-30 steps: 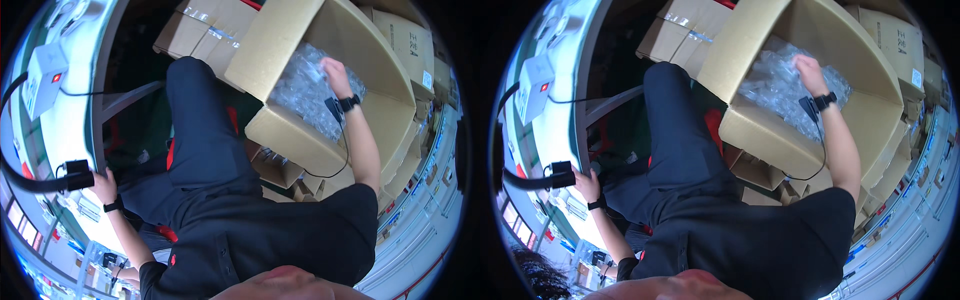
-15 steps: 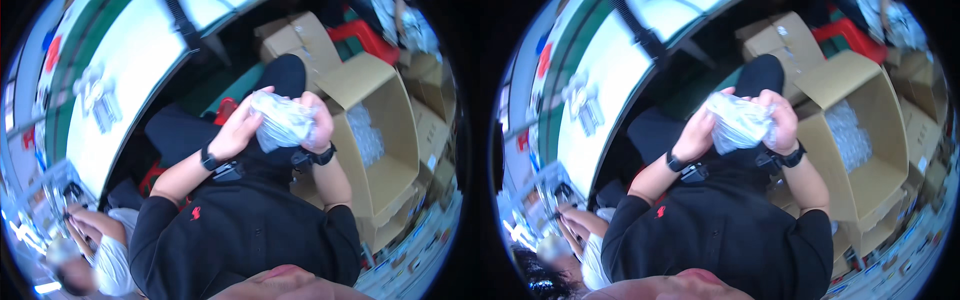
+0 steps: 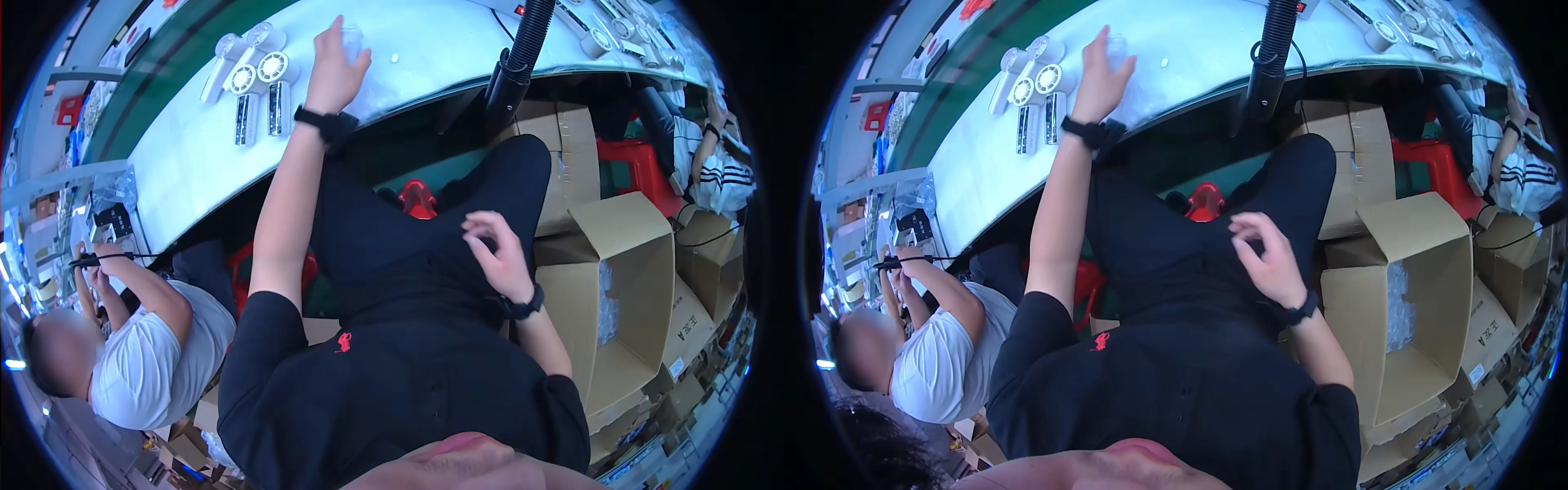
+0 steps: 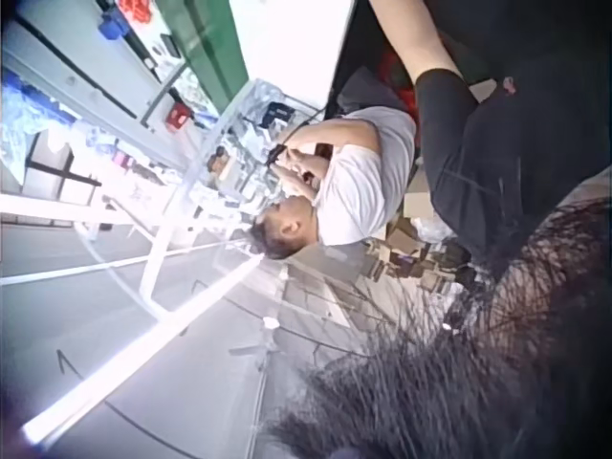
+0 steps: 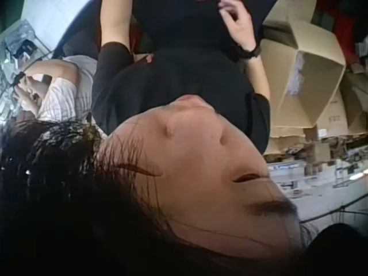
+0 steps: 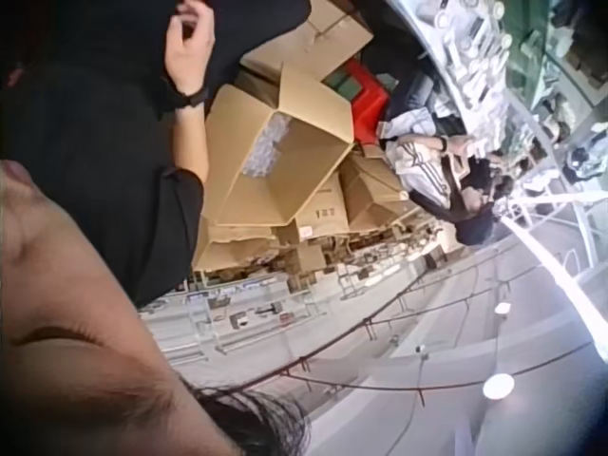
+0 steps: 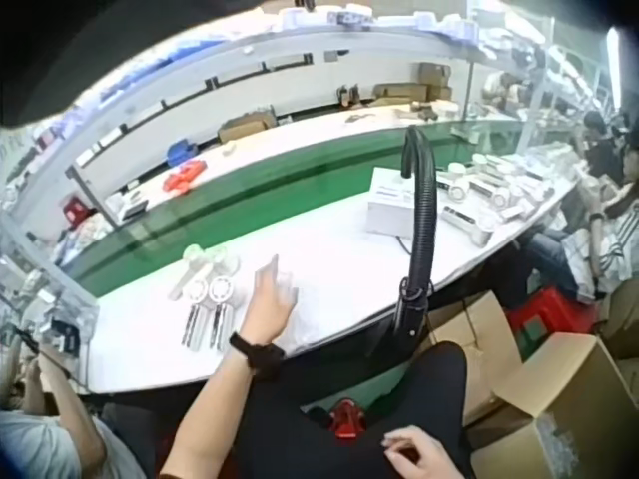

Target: The person removes a handheld fan from a plastic bag, inspects it, and inserts a battery component. They then set the fan down and pick up another plastic bag to repeat the process.

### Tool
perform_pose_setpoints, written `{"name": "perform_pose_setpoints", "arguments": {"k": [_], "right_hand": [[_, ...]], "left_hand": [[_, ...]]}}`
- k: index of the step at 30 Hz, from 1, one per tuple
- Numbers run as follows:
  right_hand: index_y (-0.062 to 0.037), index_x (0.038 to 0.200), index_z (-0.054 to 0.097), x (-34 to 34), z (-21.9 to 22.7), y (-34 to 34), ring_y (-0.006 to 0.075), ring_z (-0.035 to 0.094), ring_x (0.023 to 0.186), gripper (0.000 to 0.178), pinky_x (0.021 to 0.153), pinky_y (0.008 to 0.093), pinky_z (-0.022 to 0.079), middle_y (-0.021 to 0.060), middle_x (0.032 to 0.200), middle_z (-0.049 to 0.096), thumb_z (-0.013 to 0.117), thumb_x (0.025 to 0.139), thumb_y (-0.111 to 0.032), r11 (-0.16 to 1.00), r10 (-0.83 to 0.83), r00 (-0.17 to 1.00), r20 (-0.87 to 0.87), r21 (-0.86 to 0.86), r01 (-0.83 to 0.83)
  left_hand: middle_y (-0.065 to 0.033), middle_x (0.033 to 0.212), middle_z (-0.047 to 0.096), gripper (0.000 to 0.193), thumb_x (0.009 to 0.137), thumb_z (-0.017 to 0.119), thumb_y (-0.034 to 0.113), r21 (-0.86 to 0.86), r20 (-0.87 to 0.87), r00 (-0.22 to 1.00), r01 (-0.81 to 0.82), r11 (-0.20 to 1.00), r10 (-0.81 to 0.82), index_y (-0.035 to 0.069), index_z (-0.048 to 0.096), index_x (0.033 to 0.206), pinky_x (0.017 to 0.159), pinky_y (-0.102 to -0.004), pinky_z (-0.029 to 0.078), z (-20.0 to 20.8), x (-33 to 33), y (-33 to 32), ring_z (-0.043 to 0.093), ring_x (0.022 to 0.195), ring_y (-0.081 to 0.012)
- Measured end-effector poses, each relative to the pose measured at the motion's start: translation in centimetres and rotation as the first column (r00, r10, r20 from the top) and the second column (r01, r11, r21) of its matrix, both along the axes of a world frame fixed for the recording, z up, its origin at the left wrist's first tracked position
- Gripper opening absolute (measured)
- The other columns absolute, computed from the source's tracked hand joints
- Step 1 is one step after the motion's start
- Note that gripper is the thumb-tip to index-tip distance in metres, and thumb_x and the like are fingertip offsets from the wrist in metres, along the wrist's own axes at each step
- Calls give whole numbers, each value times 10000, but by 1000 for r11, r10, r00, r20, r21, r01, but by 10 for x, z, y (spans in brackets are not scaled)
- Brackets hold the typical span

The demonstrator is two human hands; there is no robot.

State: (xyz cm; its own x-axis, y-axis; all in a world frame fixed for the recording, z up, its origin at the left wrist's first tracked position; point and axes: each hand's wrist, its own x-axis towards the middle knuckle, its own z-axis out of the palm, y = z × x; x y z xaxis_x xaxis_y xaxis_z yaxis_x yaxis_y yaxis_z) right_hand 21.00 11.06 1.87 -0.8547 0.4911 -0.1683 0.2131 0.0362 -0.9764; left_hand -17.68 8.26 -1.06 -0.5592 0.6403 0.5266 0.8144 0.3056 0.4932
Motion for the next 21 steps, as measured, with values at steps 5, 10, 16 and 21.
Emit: {"name": "perform_pose_setpoints", "arguments": {"k": [5, 10, 16, 21], "right_hand": [[-5, 1087, 603, 79, 48, 38, 183, 614, 909, 228, 853, 280, 472, 97, 999, 622, 579, 863, 30, 914, -225, 970, 97, 365, 175], [22, 1194, 570, 210, 80, 121, 156, 583, 925, 253, 879, 294, 468, 83, 1070, 618, 546, 954, -56, 642, -688, 726, 2, 469, 607], [-62, 1259, 581, 434, -45, 238, 135, 640, 918, 457, 816, 268, 503, 72, 1059, 676, 699, 847, -221, 655, -682, 332, 652, 343, 673], [-29, 1338, 498, 458, -193, 210, 371, 508, 1225, 741, 1043, 417, 435, 235, 1302, 546, 795, 718, -307, 904, -417, 150, 897, 427, -39]], "left_hand": [[-215, 1284, 533, 563, 903, 564, 139, -406, -188, 979, -3, 914, -80, 73, 382, 1431, 989, -442, 449, -10, 5, 18, 532, 1163, -392], [-229, 1376, 493, 440, 913, 500, 102, -325, -368, 911, 59, 944, -184, -4, 501, 1340, 1091, -491, 329, -28, -46, 27, 438, 1288, -388], [-239, 1547, 255, 586, 968, 556, 315, -535, -177, 956, 107, 838, -235, 112, 365, 1483, 1156, -510, 218, -30, -43, 14, 217, 1424, -455], [-255, 1559, 213, 642, 955, 576, 330, -672, -326, 886, 29, 740, -330, 103, 325, 1501, 1153, -532, 200, -36, -2, -7, 173, 1434, -471]]}}
